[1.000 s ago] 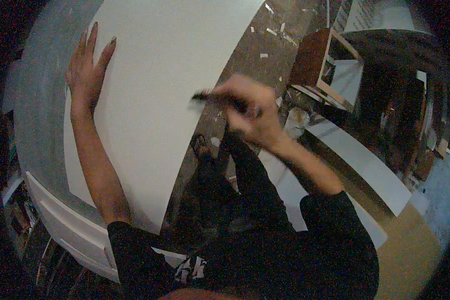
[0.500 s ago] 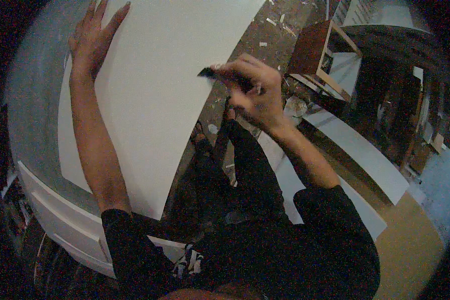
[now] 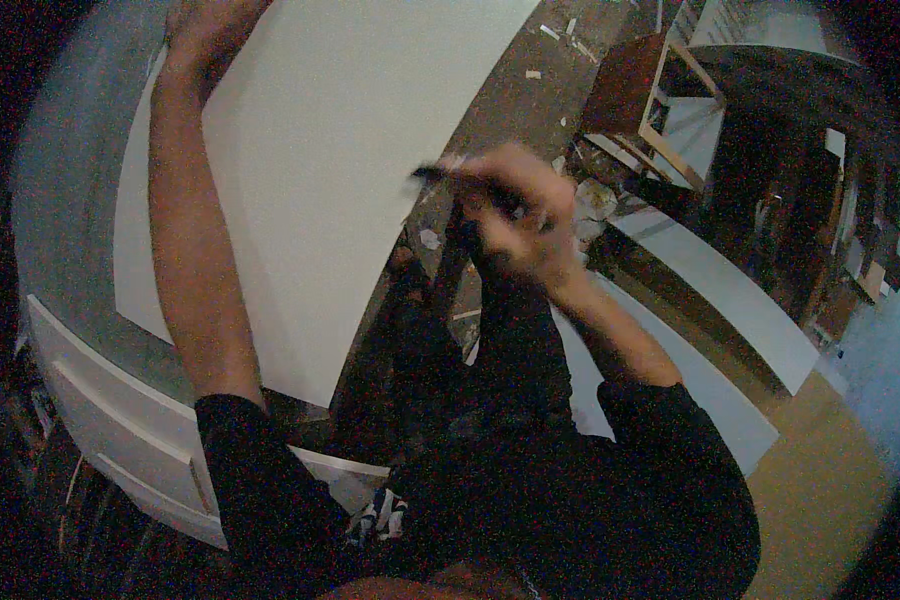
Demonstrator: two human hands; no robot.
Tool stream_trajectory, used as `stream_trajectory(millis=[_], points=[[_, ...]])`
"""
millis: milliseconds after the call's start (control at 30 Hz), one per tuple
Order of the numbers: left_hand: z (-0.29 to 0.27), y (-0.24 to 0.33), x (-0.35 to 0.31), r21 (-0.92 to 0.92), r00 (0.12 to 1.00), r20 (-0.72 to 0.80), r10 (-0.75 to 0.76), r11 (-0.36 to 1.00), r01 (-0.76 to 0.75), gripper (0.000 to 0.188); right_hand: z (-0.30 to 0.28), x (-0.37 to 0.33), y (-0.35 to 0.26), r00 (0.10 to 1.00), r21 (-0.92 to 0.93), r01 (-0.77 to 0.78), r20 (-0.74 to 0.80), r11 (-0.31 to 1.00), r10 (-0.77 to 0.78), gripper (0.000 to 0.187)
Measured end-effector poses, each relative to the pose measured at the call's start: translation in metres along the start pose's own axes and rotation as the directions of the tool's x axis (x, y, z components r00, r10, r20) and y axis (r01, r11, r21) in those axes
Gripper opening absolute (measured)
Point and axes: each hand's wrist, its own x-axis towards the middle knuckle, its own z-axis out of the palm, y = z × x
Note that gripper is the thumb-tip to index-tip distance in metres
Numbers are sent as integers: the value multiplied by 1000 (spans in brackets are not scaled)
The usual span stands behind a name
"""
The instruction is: The person scrapes the edges of white wooden panels using a small blade held in their right hand while supporting the panels with their left hand.
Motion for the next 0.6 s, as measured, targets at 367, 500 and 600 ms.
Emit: stream_trajectory(millis=[367,500,600], points=[[26,-109,-74,200,937,-199,286,948,-246,73,-4,41,36,994,82,-34,-105,996,43,21],[18,-112,-75,202,946,-191,261,954,-222,75,15,21,27,998,106,-36,-55,994,42,20],[9,-94,-80,179,981,-152,123,979,-95,77,27,7,14,998,59,7,-60,998,-3,19]])
